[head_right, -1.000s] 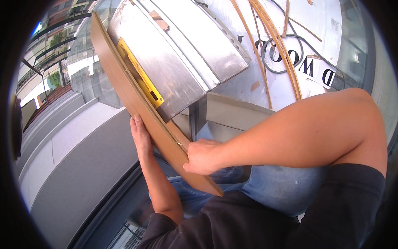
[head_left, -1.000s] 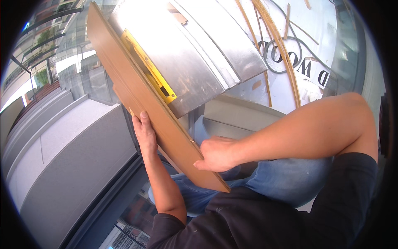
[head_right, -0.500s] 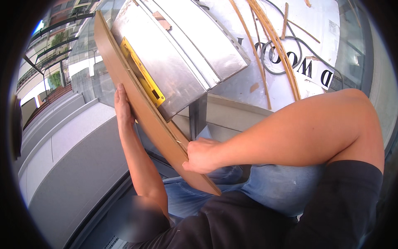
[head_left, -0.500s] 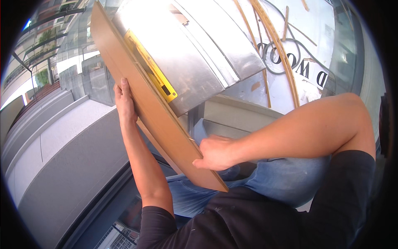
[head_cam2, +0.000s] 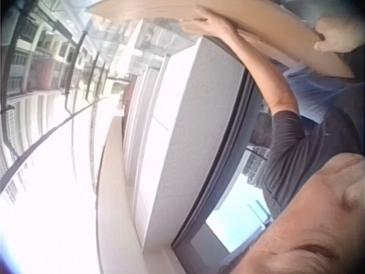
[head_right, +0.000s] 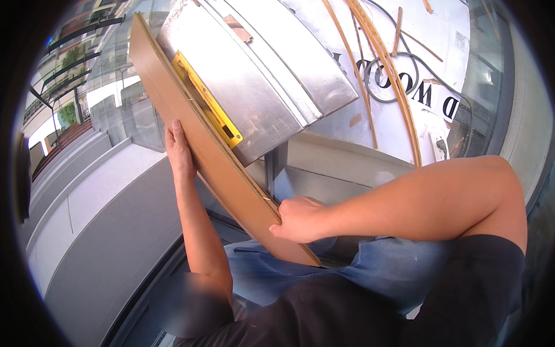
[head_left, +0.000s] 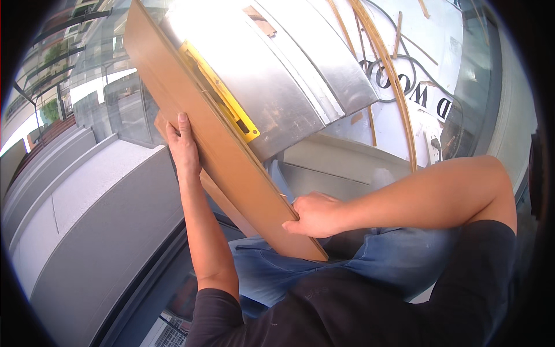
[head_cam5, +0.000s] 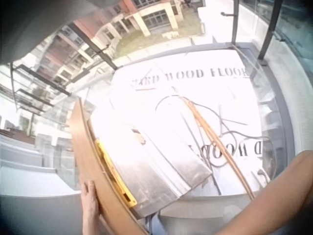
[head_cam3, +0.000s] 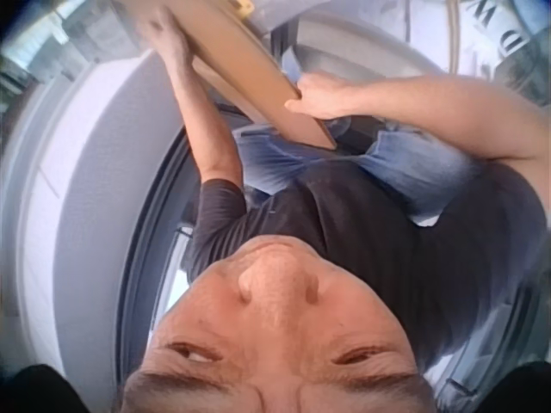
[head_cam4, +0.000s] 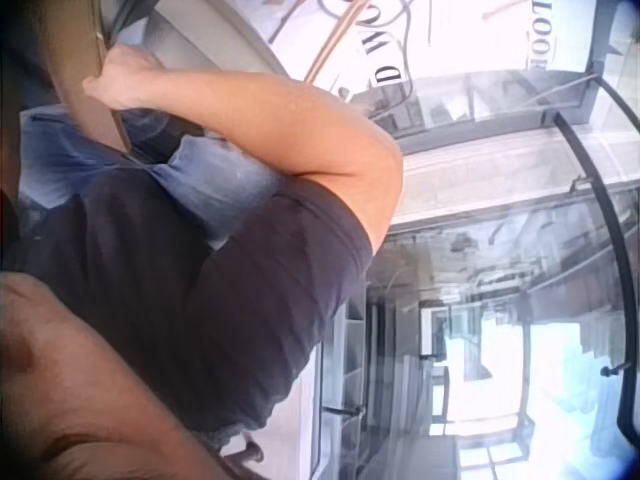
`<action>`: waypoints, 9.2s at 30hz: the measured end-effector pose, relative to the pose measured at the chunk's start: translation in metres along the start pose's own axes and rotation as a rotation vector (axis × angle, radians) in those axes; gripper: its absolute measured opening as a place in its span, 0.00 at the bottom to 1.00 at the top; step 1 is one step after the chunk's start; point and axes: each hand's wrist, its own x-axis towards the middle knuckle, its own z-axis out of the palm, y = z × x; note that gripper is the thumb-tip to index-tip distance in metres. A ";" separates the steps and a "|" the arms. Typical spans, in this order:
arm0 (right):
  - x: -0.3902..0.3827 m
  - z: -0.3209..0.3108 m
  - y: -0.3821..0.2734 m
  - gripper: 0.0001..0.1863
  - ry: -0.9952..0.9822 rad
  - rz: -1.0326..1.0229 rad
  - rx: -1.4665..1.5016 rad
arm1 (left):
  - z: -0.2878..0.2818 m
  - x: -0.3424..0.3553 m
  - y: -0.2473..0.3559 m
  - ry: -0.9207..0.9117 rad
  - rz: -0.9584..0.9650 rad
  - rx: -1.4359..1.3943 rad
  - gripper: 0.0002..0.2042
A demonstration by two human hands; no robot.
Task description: The recorder is measuring, cutting, and installing wood floorboards in a residential room.
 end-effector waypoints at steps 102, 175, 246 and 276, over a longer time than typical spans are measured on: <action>-0.051 0.110 0.035 0.25 0.390 0.085 0.156 | 0.003 -0.095 0.005 -0.022 0.011 0.399 0.46; -0.086 0.175 0.081 0.23 0.138 0.243 0.192 | 0.003 -0.214 -0.022 -0.099 -0.119 0.357 0.56; -0.085 0.217 0.124 0.26 -0.328 0.392 0.016 | 0.003 -0.317 -0.047 -0.186 -0.176 0.353 0.60; -0.135 0.224 0.079 0.22 0.249 0.171 0.591 | -0.022 -0.310 -0.030 0.104 -0.711 -0.398 0.37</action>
